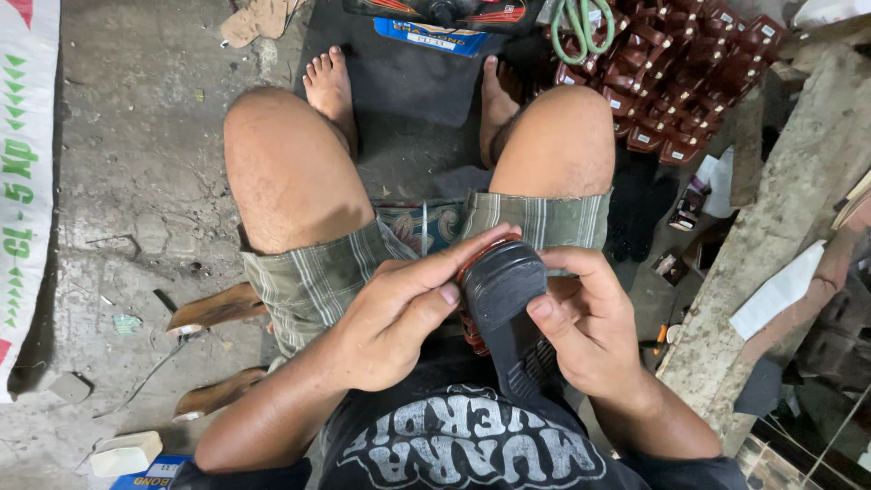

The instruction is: The person assembles a brown sandal by attaching a black rubber sole to the upper part. They use a black rubber mallet to tap the sole into place, ensuring it is securely attached. The process is repeated for another sandal.

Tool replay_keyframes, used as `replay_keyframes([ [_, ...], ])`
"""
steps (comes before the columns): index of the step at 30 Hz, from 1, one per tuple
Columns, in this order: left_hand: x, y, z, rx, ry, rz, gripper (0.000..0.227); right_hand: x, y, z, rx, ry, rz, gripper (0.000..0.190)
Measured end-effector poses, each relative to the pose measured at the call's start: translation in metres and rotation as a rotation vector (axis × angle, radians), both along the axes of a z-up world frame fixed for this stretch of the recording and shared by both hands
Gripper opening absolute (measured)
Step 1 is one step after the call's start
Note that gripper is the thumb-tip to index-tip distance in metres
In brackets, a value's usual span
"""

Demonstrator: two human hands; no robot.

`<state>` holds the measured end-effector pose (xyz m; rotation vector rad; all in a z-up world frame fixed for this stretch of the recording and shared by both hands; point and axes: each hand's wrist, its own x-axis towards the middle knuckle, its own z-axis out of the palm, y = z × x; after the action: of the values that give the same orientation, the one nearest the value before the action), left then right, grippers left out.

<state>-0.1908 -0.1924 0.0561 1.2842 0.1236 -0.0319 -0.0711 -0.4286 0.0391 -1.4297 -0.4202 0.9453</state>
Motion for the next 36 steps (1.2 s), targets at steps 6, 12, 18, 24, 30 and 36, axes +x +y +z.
replay_keyframes([
  [6,0.0,-0.001,0.001,0.003,0.019,0.002,0.053,-0.002,0.002,0.003,-0.027,0.019,-0.014,0.039],
  [12,-0.003,-0.002,0.004,0.042,-0.021,0.029,0.054,-0.002,0.004,0.008,-0.074,-0.06,0.027,0.038],
  [18,-0.002,-0.012,0.012,-0.033,0.14,0.096,0.057,-0.007,0.003,0.013,-0.168,-0.035,0.052,0.041],
  [24,-0.004,-0.012,0.01,-0.024,0.12,0.102,0.055,-0.008,0.014,0.017,-0.109,-0.052,0.08,0.04],
  [30,-0.003,-0.012,0.012,-0.045,0.138,0.138,0.05,-0.009,0.017,0.018,-0.187,-0.376,0.122,0.037],
  [36,0.002,-0.016,0.008,0.256,0.141,0.241,0.047,-0.003,0.021,0.028,-0.315,-0.283,0.202,0.053],
])
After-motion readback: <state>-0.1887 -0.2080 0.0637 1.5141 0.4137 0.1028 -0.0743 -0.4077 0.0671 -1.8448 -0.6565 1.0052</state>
